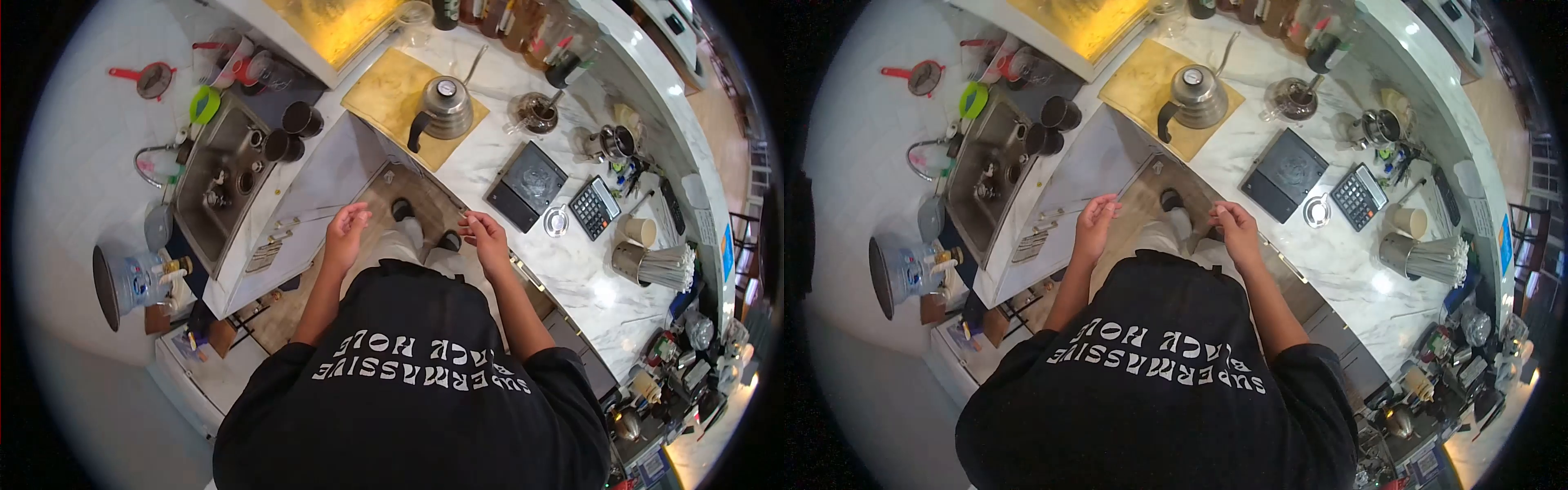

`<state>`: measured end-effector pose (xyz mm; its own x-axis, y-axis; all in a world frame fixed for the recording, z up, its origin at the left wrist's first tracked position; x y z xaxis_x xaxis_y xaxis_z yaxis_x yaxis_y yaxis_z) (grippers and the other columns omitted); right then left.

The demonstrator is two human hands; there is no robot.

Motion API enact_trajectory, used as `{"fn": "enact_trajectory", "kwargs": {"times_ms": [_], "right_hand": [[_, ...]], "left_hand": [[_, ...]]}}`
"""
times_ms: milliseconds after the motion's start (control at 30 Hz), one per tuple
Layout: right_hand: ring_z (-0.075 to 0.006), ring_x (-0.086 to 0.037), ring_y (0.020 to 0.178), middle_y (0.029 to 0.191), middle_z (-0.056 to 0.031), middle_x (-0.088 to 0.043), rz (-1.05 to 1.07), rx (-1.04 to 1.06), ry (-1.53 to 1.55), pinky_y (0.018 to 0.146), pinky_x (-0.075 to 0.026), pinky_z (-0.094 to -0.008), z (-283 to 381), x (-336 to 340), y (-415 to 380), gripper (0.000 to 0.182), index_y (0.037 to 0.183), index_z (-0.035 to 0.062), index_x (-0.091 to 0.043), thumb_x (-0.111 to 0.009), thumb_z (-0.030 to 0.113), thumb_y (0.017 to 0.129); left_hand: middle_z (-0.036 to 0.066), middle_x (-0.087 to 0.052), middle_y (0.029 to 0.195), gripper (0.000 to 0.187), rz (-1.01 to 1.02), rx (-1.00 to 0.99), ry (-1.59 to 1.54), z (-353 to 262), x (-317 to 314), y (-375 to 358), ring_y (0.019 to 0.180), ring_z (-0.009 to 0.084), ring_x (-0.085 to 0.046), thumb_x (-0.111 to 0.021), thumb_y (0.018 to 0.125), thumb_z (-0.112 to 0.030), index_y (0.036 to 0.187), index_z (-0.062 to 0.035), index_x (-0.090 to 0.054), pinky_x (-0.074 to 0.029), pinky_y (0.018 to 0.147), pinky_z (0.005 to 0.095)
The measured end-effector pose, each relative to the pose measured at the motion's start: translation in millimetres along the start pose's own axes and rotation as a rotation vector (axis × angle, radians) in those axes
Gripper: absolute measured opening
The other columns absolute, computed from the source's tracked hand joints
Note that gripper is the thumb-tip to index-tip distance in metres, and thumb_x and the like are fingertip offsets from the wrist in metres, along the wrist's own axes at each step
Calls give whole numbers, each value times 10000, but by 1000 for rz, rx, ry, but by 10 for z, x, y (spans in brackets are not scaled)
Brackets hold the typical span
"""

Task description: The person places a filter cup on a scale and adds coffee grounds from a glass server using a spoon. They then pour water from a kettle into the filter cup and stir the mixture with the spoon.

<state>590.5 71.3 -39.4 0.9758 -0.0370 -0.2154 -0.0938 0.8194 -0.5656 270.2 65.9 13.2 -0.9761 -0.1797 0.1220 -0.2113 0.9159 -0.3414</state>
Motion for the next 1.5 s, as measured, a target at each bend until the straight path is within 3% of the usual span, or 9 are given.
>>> {"fn": "enact_trajectory", "kwargs": {"times_ms": [367,700,800,867,967,1133,1167,1267,1500], "right_hand": [[-144,-679,940,1080,-62,-730,139,91,-184,851,-503,-306,434,-985,203,319,1257,19,-657,-593,251,1047],[-144,-665,1021,1112,-88,-710,185,426,-266,944,-502,-289,1269,-2841,987,304,1262,-20,-649,-628,175,1030],[-188,-635,1126,1190,-89,-671,127,638,-439,932,-529,-342,1608,-3393,1190,316,1273,10,-646,-655,190,1014],[-234,-604,1206,1268,-147,-629,79,707,-518,920,-544,-392,1855,-3779,1294,411,1317,31,-613,-709,236,974],[-308,-609,1221,1268,-178,-629,43,801,-574,972,-523,-417,2152,-4293,1455,451,1312,27,-608,-740,244,940],[-420,-524,1308,1387,-221,-554,80,1110,-992,1102,-438,-449,2513,-5111,1800,643,1367,67,-567,-823,323,835],[-403,-487,1363,1463,-211,-503,97,1075,-1097,1104,-439,-484,2471,-5204,2018,761,1433,114,-530,-848,385,796],[-394,-467,1392,1497,-203,-480,98,1075,-1368,1118,-426,-520,2526,-5521,2242,831,1483,156,-501,-855,417,778],[-408,-458,1394,1484,-186,-491,28,884,-1467,1122,-422,-545,2400,-5705,2726,886,1518,187,-459,-860,430,766]], "left_hand": [[49,-710,1075,282,-93,-132,-5,-293,677,89,953,92,-615,-624,1037,-183,1273,-30,-645,-489,870,247],[36,-731,1086,292,-236,-303,-9,-617,2236,556,939,89,-625,-648,1019,-208,1265,-51,-659,-485,824,267],[36,-735,1080,287,-254,-308,13,-717,2658,658,925,99,-635,-652,1014,-208,1256,-54,-666,-484,815,270],[43,-736,1089,289,-261,-313,11,-639,2917,756,938,108,-643,-652,1013,-209,1255,-52,-665,-483,821,271],[70,-730,1092,273,-263,-253,-16,-521,3198,819,983,124,-651,-634,1022,-187,1250,-39,-658,-490,870,288],[58,-721,1100,278,-271,-233,-85,-333,3427,936,997,123,-654,-624,1032,-178,1264,-27,-645,-491,888,291],[57,-721,1101,276,-286,-222,-108,-311,3454,954,999,121,-654,-626,1030,-175,1263,-28,-646,-490,890,288],[55,-721,1100,274,-306,-197,-154,-225,3520,980,1004,117,-655,-633,1026,-170,1262,-31,-648,-487,892,277],[60,-717,1075,271,-271,-109,-124,-38,3673,1060,980,114,-651,-629,1033,-175,1252,-16,-650,-513,887,276]]}}
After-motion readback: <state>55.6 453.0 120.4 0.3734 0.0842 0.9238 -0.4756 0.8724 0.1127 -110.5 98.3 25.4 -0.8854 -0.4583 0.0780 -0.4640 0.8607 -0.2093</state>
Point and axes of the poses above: each hand's wrist, its own y-axis towards the middle knuckle, its own x-axis out of the back of the hand, z = x × y, the point moved 9 cm from there along y, towards the middle knuckle
